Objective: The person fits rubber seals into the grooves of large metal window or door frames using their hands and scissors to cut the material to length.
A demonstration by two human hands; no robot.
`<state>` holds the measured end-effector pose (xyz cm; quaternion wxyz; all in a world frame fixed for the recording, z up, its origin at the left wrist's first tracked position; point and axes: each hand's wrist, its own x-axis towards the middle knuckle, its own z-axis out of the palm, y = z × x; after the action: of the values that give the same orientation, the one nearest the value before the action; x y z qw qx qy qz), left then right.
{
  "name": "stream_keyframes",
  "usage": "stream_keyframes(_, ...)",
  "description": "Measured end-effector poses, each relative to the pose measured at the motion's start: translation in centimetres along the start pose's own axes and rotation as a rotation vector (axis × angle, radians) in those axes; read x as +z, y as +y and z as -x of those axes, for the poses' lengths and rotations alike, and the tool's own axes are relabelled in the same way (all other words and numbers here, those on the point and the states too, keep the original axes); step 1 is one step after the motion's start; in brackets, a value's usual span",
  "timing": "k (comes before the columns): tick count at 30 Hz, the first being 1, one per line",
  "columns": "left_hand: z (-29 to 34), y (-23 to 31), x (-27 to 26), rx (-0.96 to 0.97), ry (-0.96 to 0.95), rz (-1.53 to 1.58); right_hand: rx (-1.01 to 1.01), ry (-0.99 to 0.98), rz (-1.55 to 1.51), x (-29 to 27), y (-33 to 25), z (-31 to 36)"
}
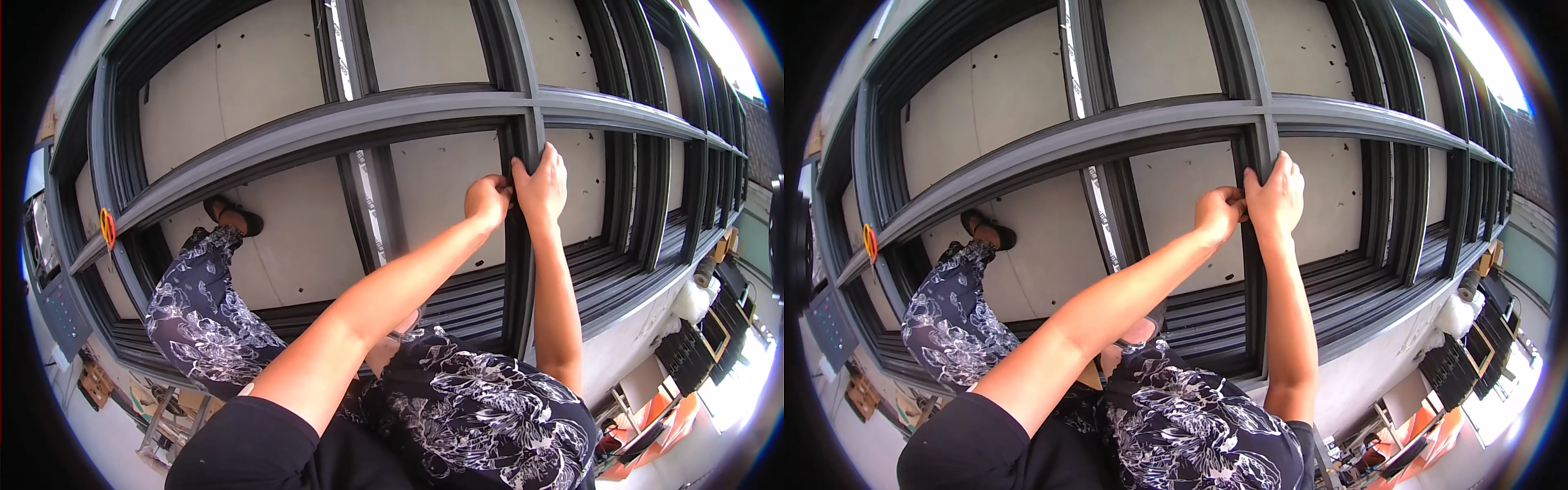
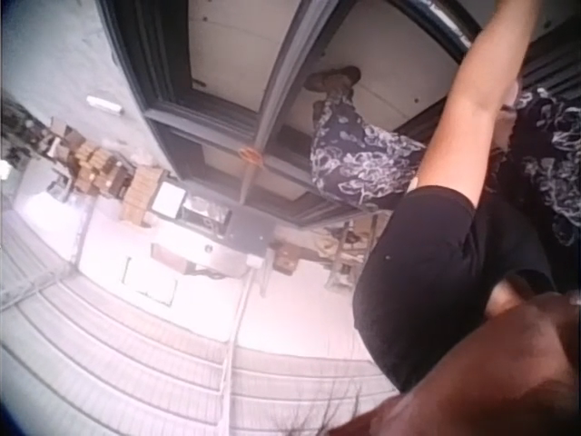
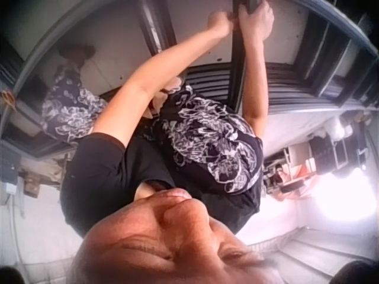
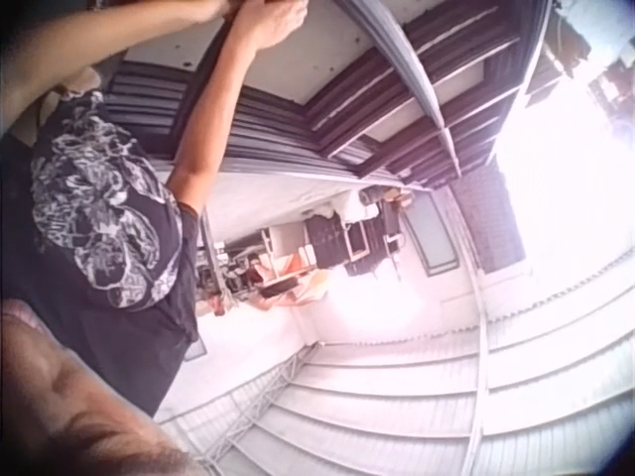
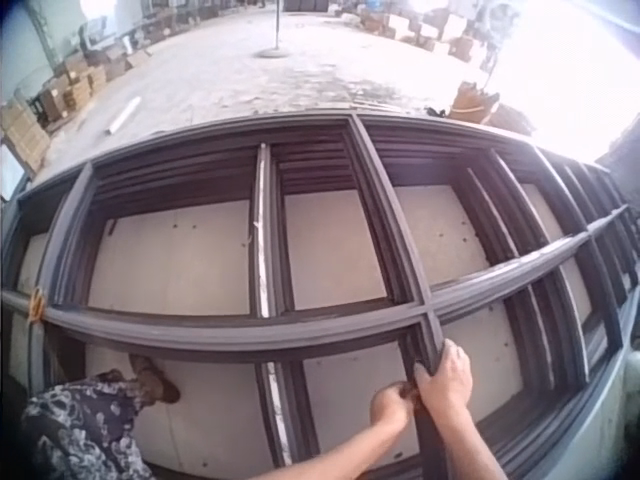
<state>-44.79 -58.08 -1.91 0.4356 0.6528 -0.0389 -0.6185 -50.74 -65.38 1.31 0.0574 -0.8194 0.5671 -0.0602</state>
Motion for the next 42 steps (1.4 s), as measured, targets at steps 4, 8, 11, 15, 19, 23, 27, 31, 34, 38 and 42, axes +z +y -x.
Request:
stream_keyframes(4,0.1,-0.7,-0.1,-0.031,-0.029,0.172,0.006,-0.015,0.021,-0.3,-0.4,0.5)
stream_keyframes(8,0.0,0.1,-0.3,-0.092,-0.077,0.131,0.054,-0.089,0.022,-0.9,-0.6,0.4)
stream_keyframes(11,0.0,0.2,-0.5,-0.059,-0.131,0.112,0.045,-0.080,0.017,-1.5,-0.9,0.8)
stream_keyframes(15,0.0,-0.1,-0.9,-0.006,-0.126,0.043,0.036,-0.111,0.057,-1.0,-0.5,1.3)
stream_keyframes(19,-0.4,-0.3,-0.5,0.009,-0.128,-0.022,0.034,-0.107,0.088,-1.2,0.0,1.3)
stream_keyframes(23,-1.3,-0.9,-0.9,0.154,-0.121,-0.285,-0.001,-0.112,0.032,-1.7,1.0,2.6)
stream_keyframes(27,-1.0,-0.4,-0.1,0.266,-0.060,-0.638,0.079,-0.111,0.042,-1.5,1.7,4.0)
stream_keyframes(31,-1.0,-1.3,0.0,0.112,-0.051,-0.218,0.079,-0.107,0.024,-1.8,1.8,3.8)
stream_keyframes(34,-0.2,-1.0,-0.6,0.021,-0.121,-0.061,0.074,-0.131,0.009,-2.2,1.3,3.5)
stream_keyframes(38,0.8,-1.5,-1.5,-0.030,-0.298,0.188,0.089,-0.080,0.035,-1.4,-0.2,3.2)
stream_keyframes(42,1.3,-2.6,-2.4,-0.077,-0.351,0.321,-0.108,-0.005,0.145,-0.9,-1.8,2.4)
